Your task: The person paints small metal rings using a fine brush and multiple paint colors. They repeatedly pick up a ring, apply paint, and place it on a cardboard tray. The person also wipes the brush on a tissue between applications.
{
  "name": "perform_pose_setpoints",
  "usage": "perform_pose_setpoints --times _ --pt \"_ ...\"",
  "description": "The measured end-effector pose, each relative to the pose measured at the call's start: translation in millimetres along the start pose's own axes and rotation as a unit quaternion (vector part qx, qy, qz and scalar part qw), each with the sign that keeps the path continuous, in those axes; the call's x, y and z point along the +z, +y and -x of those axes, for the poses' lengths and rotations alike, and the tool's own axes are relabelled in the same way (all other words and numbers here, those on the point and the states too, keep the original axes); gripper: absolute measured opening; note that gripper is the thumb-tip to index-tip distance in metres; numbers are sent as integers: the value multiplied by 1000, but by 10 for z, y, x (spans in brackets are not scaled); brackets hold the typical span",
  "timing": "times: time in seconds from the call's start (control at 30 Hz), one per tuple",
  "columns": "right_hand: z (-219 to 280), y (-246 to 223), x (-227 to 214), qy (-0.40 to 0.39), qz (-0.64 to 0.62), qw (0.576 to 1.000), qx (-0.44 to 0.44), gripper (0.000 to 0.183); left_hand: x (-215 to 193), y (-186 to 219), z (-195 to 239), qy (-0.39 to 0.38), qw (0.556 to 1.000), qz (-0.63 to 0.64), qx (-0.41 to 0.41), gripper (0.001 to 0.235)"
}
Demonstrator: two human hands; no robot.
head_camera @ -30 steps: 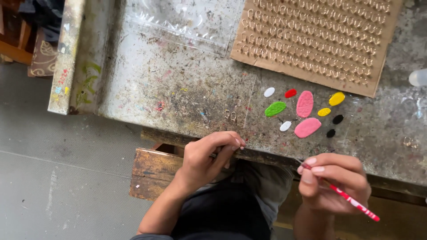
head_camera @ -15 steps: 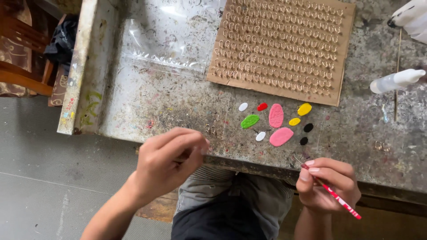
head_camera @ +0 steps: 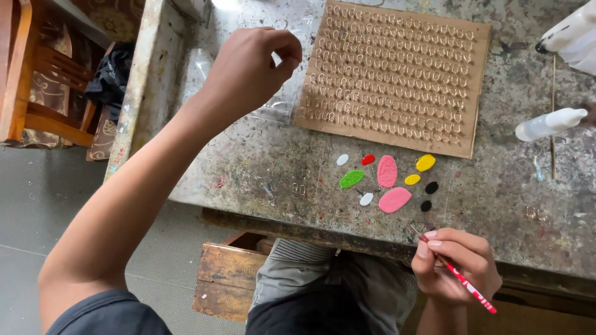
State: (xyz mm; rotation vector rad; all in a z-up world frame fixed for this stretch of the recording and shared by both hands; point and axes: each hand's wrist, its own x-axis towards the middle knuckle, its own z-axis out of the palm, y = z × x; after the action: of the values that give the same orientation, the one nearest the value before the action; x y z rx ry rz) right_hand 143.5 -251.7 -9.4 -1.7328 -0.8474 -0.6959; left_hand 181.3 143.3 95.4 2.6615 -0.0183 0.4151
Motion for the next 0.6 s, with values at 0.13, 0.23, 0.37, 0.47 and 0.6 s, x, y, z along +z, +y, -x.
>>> perform_pose_setpoints --times 0.13,0.23,0.37,0.47,0.6 --pt "-10 -26 -2 -4 15 1000 11 17 187 -164 -188 -31 999 -1 -30 14" --pt "0 10 1 0 12 1000 6 16 219 -144 -228 -46 998 1 -52 12" --pt "-1 7 6 1 10 1000 8 17 232 -142 -271 -58 996 -11 -72 11" --pt "-6 8 15 2 15 1000 1 16 237 -153 -280 -59 995 -12 -73 8" --pt "-16 5 27 8 12 1000 0 16 260 -136 -298 -60 995 -17 -72 6"
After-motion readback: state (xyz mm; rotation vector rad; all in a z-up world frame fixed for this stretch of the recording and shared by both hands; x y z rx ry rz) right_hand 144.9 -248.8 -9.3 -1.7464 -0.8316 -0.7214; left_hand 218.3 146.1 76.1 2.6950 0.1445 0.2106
